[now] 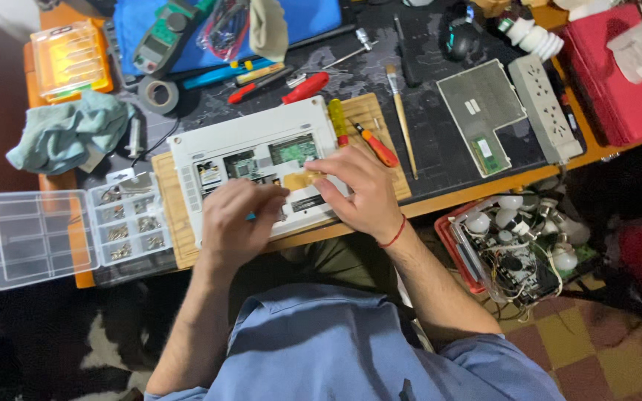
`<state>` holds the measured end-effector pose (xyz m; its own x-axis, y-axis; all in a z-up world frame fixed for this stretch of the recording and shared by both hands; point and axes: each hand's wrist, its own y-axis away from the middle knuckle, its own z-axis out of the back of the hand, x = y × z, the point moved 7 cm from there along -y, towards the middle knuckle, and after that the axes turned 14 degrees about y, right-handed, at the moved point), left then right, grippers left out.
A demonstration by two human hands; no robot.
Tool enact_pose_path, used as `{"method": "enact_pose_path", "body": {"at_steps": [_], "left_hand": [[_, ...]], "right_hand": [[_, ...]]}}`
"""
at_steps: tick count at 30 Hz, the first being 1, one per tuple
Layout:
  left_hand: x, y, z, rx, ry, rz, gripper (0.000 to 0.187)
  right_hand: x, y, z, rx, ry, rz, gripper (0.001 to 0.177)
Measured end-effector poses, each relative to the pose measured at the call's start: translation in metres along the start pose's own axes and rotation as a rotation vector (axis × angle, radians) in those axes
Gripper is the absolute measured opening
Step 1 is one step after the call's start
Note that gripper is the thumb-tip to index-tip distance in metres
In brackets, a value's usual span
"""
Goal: The person disassembles a white electronic device on a workbench, using a screwdriver and tweezers to remove a RAM module and a black plastic cover. They place the removed parts on the table and continue to unscrew and adjust internal components.
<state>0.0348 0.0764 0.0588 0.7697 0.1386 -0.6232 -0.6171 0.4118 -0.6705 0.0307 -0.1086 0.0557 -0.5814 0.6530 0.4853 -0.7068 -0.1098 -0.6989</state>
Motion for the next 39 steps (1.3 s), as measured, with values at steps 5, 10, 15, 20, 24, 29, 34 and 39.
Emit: {"method": "enact_pose_path", "body": {"at_steps": [5,10,15,20,24,29,34,39], "left_hand": [[0.012,0.015,0.041,-0.117,-0.031,0.120,0.011],[0.025,0.028,0.053,-0.190,-0.014,0.192,0.011],[0.025,0.030,0.053,-0.235,0.031,0.218,0.017],[0.031,0.030,0.052,-0.215,0.008,0.233,0.014],[0.036,0.032,0.051,-0.195,0.020,0.277,0.013],[0.038,0.035,0.052,-0.196,0.033,0.319,0.014],[0.044,0.039,0.052,-0.198,0.046,0.374,0.013],[0.048,0.039,0.051,-0.183,0.082,0.378,0.014]], "right_hand": [[0.005,0.007,-0.023,0.037,-0.046,0.079,0.020],[0.005,0.019,-0.036,0.104,-0.075,0.126,0.023],[-0.009,0.024,-0.035,0.056,-0.153,0.055,0.030],[-0.016,0.025,-0.036,0.068,-0.159,0.029,0.031],[-0.018,0.024,-0.035,0.080,-0.178,-0.001,0.037],[-0.017,0.023,-0.036,0.074,-0.185,0.017,0.039],[-0.012,0.023,-0.038,0.095,-0.173,0.029,0.037],[-0.009,0.023,-0.040,0.123,-0.159,0.036,0.033]]}}
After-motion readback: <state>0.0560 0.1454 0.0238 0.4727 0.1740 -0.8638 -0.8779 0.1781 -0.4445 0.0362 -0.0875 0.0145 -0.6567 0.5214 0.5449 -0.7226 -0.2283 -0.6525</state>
